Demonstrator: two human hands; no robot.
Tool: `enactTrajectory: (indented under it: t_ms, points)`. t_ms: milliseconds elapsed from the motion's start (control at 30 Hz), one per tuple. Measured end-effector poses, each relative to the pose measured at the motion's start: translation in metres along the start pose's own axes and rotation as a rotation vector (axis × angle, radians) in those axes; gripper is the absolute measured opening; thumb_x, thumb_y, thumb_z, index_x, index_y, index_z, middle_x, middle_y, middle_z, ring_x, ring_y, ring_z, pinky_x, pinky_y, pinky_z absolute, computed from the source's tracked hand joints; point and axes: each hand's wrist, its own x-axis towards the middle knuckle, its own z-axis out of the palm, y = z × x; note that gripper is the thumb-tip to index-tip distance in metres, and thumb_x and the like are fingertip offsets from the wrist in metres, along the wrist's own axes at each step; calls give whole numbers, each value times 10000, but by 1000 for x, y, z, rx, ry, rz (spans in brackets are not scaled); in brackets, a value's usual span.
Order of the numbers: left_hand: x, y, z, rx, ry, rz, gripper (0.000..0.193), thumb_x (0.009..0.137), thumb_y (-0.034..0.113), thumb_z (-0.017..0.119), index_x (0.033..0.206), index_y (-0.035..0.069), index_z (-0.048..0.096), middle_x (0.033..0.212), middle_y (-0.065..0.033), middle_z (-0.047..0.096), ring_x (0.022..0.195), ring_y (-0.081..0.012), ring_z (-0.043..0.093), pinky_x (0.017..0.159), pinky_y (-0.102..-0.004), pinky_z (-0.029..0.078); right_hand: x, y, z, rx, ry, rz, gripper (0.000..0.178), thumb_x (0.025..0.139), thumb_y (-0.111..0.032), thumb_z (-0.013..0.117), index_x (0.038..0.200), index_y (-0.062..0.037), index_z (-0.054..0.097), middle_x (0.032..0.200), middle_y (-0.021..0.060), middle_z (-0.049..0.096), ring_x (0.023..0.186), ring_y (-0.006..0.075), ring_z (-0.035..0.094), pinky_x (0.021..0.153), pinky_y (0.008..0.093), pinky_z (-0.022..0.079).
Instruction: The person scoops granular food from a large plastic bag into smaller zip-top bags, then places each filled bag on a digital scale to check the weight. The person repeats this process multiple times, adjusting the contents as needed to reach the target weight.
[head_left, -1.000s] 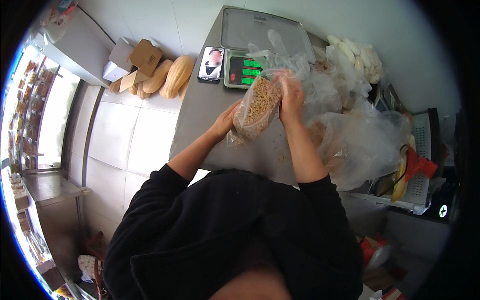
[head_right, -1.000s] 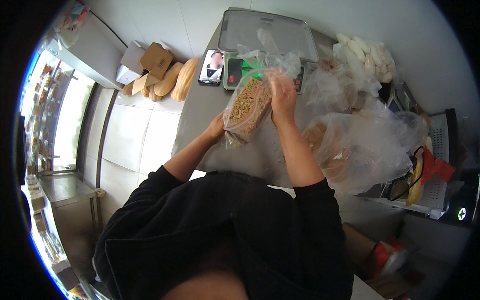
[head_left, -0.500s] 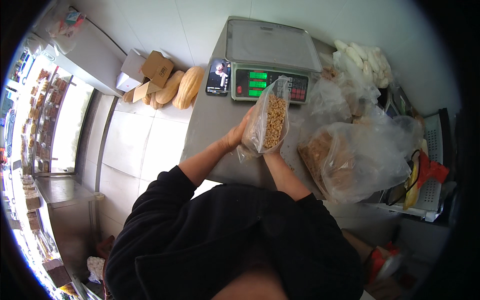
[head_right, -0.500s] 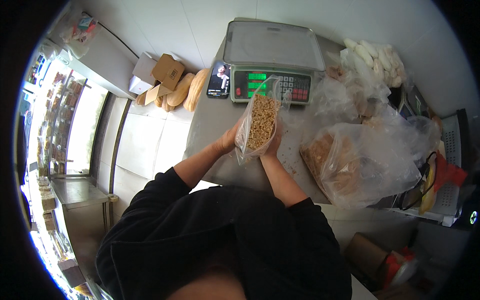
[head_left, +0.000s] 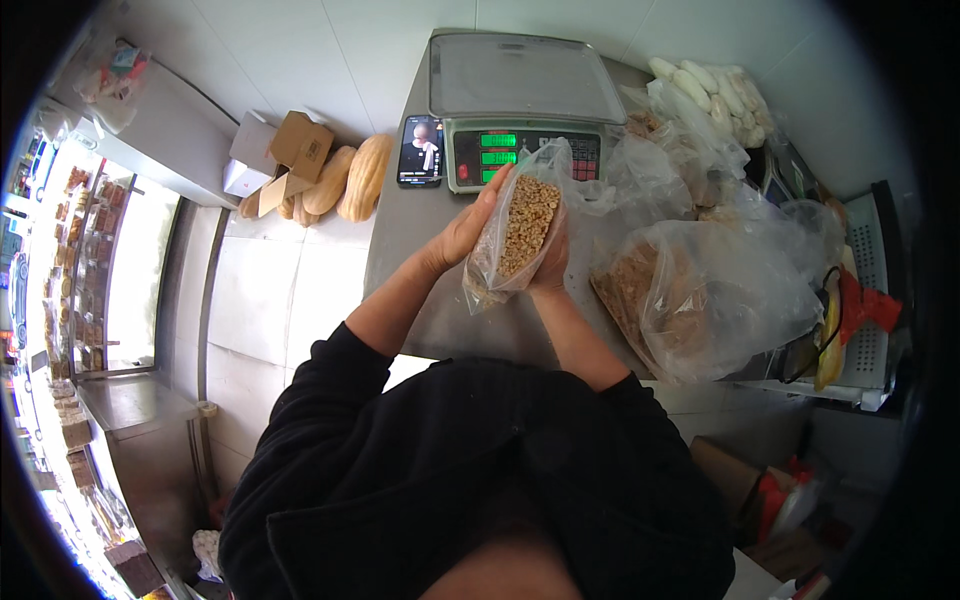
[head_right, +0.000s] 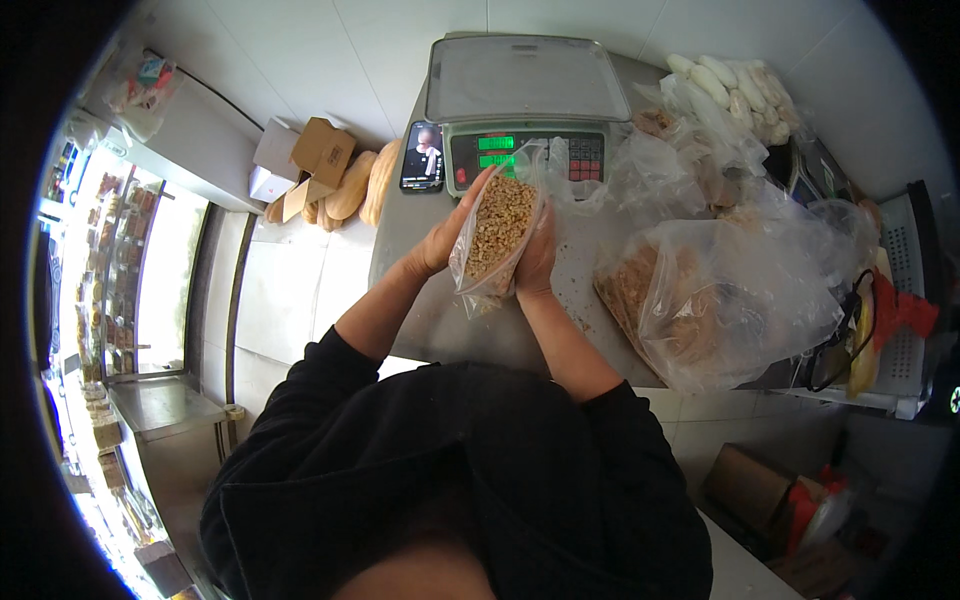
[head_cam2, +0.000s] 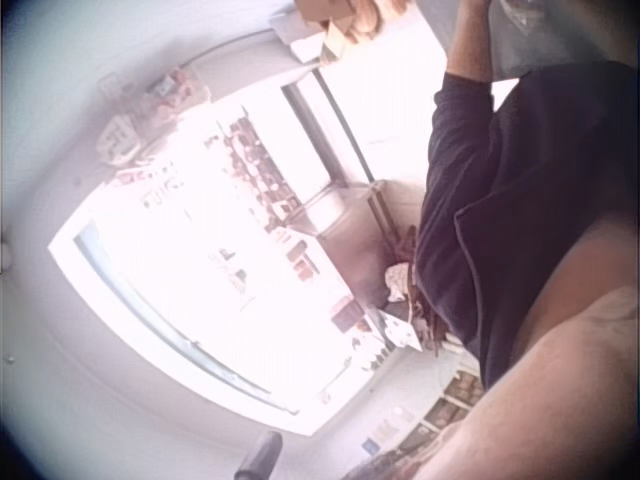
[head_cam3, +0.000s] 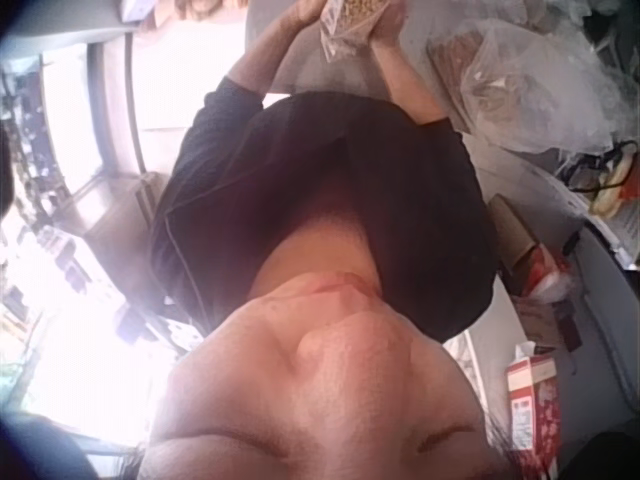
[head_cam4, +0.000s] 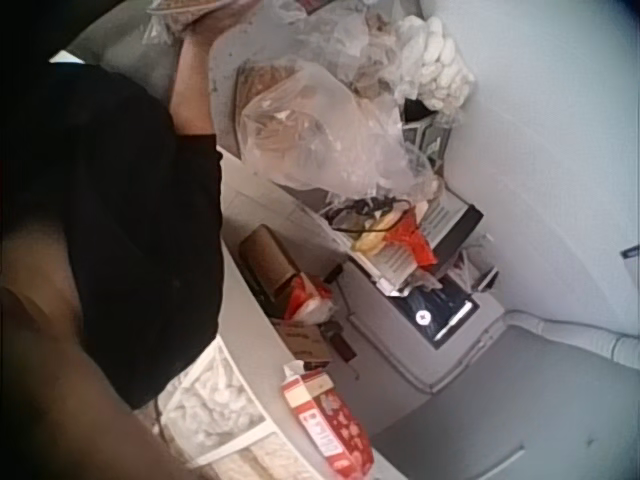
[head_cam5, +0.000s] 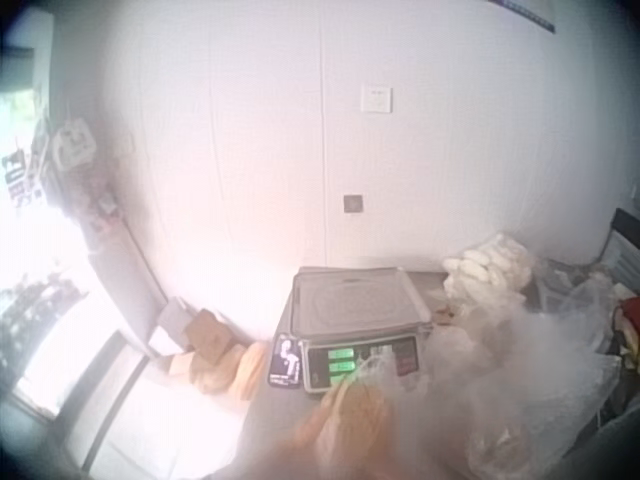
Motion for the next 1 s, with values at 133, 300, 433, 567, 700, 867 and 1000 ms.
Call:
enactTrajectory:
  t_ms: [133,300,433,567,700,867,1000]
  points:
    - [-4,16,-8,29,69,55,659,986,446,275,1464,19,123,1502,-158,201,1387,-230,183,1126,-322,117,19,-34,-18,-148,106,17,531,983,-380,322,1406,-60,305,1388,106,399,1272,235,383,1039,362,304]
    - [-7,35,-14,68,39,112,737,949,554,268,1479,82,67,1518,-170,133,1406,-282,131,1129,-404,113,34,-95,-21,126,148,13,665,938,-464,403,1466,-124,183,1491,105,251,1349,282,263,1078,438,219]
    - [-7,50,-13,93,75,81,723,939,549,319,1479,115,111,1511,-155,163,1394,-282,174,1108,-443,179,41,-118,-17,289,-54,-121,699,923,-510,403,1472,-146,172,1513,107,199,1374,287,211,1085,460,196]
    - [-4,72,-6,397,76,212,718,913,462,479,1464,107,187,1503,-145,190,1386,-271,200,1076,-456,246,38,-117,-9,167,-156,-127,816,857,-611,427,1464,-122,185,1508,101,223,1345,277,278,1064,436,232]
    - [7,86,20,856,288,467,671,712,227,720,1288,70,414,1281,-176,425,1210,-348,405,1005,-428,329,35,-110,9,-16,-323,-307,701,914,-485,332,1427,-16,241,1487,136,249,1365,265,244,1105,412,183]
    - [30,87,38,871,346,601,176,741,93,646,883,55,549,843,-111,585,826,-315,550,792,-410,410,35,-114,17,2,-369,-383,550,953,-284,254,1374,65,315,1424,180,348,1335,262,296,1107,371,203]
    - [37,82,41,695,302,606,146,767,46,621,870,35,518,809,-122,575,754,-326,555,682,-405,436,35,-116,11,26,-355,-275,526,955,-320,268,1341,20,376,1397,171,381,1312,260,338,1102,395,234]
